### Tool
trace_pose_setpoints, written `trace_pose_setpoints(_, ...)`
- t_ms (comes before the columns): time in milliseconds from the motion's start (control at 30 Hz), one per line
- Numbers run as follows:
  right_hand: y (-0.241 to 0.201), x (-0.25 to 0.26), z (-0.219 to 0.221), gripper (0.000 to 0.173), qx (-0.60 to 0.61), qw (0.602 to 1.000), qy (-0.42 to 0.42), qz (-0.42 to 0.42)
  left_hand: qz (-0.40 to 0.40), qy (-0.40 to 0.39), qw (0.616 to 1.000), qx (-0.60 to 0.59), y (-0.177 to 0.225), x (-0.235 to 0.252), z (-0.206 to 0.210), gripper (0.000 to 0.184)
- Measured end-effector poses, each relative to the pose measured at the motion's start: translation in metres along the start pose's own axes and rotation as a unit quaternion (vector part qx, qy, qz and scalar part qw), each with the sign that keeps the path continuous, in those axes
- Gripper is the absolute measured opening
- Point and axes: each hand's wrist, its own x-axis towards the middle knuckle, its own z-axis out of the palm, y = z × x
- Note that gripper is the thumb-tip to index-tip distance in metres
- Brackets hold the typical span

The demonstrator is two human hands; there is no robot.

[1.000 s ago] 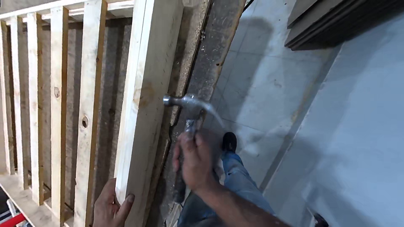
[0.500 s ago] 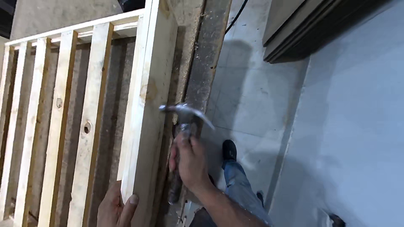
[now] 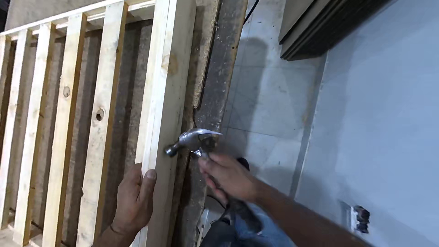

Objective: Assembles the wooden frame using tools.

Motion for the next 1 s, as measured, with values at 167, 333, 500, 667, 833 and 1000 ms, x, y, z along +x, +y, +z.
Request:
trace_pose_setpoints(167,-0.022,-0.009,-0.025,0.047,0.122,0.978,0.155,-0.061,0.005,0.003,1.0,-0.001,-0.001,0.001,0.001,0.058)
trace_pose_setpoints(333,-0.02,-0.01,0.003,0.04,-0.022,0.999,-0.006,0.046,0.024,0.005,1.0,-0.013,-0.002,0.004,-0.001,0.064)
trace_pose_setpoints(500,-0.025,-0.013,-0.012,0.044,0.133,0.973,0.179,-0.057,0.02,0.008,0.999,-0.028,-0.007,0.002,0.0,0.057)
trace_pose_setpoints(667,-0.011,-0.009,0.005,0.045,-0.07,0.994,-0.029,0.077,0.011,0.009,0.999,-0.036,-0.006,0.003,0.0,0.055)
trace_pose_setpoints(833,0.0,-0.008,0.008,0.042,0.122,0.972,0.191,-0.07,-0.009,0.011,0.999,-0.033,-0.006,0.0,0.001,0.05)
trace_pose_setpoints(1000,-0.002,-0.017,0.013,0.045,-0.061,0.996,-0.006,0.064,-0.004,0.011,1.0,-0.028,-0.005,0.001,0.001,0.054)
